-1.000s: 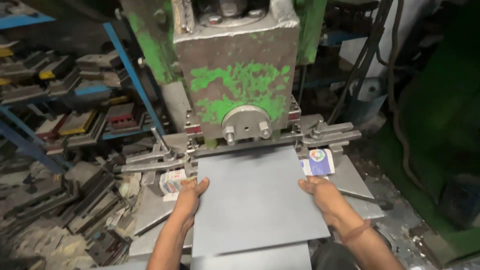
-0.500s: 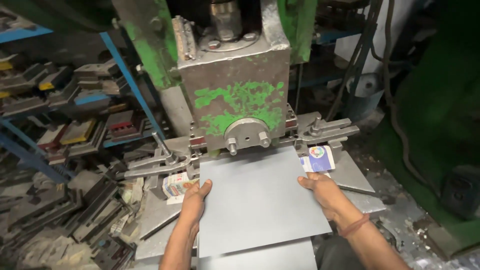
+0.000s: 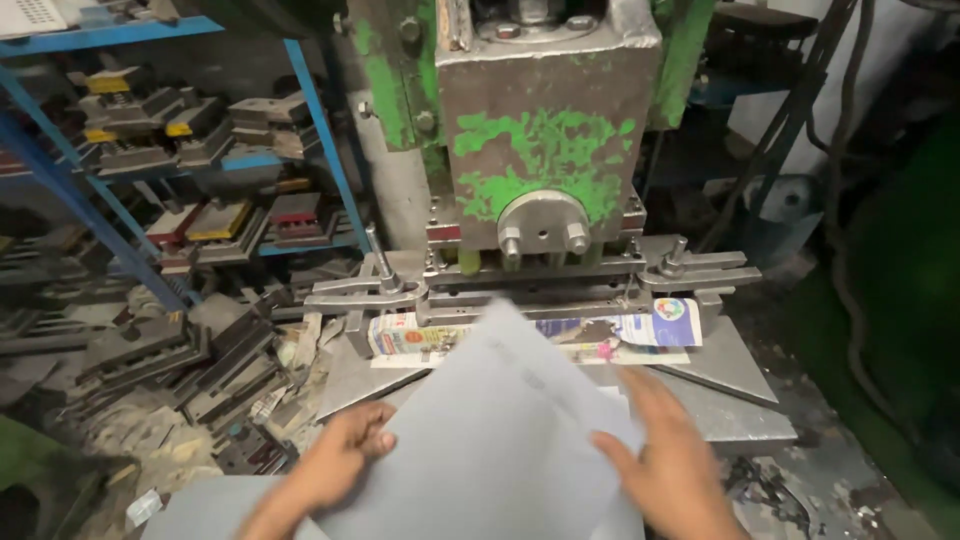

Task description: Operating an industrial metal stamping press to process sheet metal components.

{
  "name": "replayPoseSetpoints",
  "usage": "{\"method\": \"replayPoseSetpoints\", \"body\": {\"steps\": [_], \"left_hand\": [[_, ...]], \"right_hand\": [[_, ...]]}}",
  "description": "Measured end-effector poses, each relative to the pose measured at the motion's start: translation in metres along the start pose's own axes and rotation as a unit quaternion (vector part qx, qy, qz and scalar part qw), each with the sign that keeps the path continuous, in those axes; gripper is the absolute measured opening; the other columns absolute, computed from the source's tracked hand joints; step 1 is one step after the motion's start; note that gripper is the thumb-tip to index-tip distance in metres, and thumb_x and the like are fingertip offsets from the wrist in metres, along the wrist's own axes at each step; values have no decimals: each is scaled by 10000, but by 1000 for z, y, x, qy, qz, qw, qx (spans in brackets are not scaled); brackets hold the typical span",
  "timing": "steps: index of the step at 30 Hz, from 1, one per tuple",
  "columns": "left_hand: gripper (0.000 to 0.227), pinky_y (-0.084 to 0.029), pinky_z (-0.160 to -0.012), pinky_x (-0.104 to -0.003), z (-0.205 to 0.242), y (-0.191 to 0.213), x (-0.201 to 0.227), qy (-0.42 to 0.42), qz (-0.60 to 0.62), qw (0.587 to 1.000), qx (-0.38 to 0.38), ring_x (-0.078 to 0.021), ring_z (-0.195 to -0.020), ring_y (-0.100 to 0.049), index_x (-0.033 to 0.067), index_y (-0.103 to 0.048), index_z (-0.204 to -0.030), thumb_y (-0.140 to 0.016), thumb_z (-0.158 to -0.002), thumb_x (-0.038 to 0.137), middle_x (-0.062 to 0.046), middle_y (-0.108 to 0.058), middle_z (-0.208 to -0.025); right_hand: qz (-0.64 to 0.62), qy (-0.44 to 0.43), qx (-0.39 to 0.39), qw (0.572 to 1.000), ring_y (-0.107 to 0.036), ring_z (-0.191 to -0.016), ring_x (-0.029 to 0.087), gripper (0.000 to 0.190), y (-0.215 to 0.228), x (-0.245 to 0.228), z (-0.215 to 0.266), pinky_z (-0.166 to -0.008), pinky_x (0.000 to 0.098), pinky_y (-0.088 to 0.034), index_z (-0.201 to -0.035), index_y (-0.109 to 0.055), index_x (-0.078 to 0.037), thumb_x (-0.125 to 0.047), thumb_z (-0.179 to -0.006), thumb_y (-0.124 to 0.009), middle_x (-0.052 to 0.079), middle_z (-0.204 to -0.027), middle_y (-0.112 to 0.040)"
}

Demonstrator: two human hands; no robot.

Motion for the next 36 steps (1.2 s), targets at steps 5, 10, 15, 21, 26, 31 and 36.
{"method": "replayPoseSetpoints", "body": {"steps": [5, 10, 15, 21, 26, 31, 36], "left_hand": [[246, -509, -882, -322, 6, -24, 149, -186, -348, 919, -14, -159, -837, -676, 178, -781, -1060, -696, -835, 132, 40, -787, -923], [433, -289, -1189, -486, 44, -28, 166, -440, -183, 845, 243, -322, -1428, -432, 141, -746, -1097, -694, -713, -51, -65, -633, -1379], [940, -291, -1226, -542, -4, -82, -26, -3, 35, 989, 145, -361, -1480, -394, 20, -212, -1561, -779, -839, 220, -221, -367, -1597], [361, -513, -893, -365, -24, -82, 9, 69, 323, 935, 128, -281, -915, -710, -99, -695, -1271, -604, -952, 44, -264, -795, -1062], [328, -530, -728, -349, -58, -73, 32, 64, 311, 944, 94, -249, -722, -659, -93, -664, -1273, -555, -986, 22, -242, -753, -914], [357, -520, -710, -338, -67, -77, 26, 46, 353, 932, 76, -245, -726, -652, -103, -634, -1308, -552, -979, 8, -264, -756, -972], [397, -502, -654, -312, -67, -76, 25, 47, 352, 931, 88, -214, -666, -626, -75, -634, -1344, -575, -965, 27, -231, -745, -917]], "right_hand": [[39, 227, -58, 971, -553, -1124, 324, 632, -9, -109, -3, -991, 449, -410, -1240, -578, -122, -403, -741, -845, 122, -1208, -571], [-184, -52, -187, 964, -762, -839, 137, 287, -65, 0, -9, -859, 273, -595, -1085, -746, -54, -231, -862, -706, 17, -993, -842], [-377, -334, -77, 860, -617, -638, 288, 287, -37, 73, -5, -637, 378, -511, -1102, -716, 145, -104, -1041, -585, 260, -831, -722], [-494, -303, -112, 807, -636, -925, 374, 307, -52, 92, -64, -848, 466, -494, -1146, -632, 131, -142, -1062, -517, 311, -1069, -691], [-469, -300, -92, 826, -665, -958, 418, 254, -38, 74, -99, -875, 477, -510, -1151, -624, 133, -74, -1045, -521, 338, -1059, -681], [-479, -286, -101, 824, -662, -905, 393, 289, -42, 74, -99, -858, 436, -520, -1215, -632, 149, -39, -1029, -516, 333, -1034, -692], [-522, -250, -87, 811, -636, -770, 320, 272, -56, 90, -106, -702, 387, -515, -1187, -652, 128, -46, -1011, -538, 284, -948, -691]]}}
Point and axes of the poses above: each hand's wrist, its own z-axis away from the middle knuckle, its own y-axis out of the back of the hand, x = y × z, the point moved 8 cm from there along -z, towards the middle knuckle
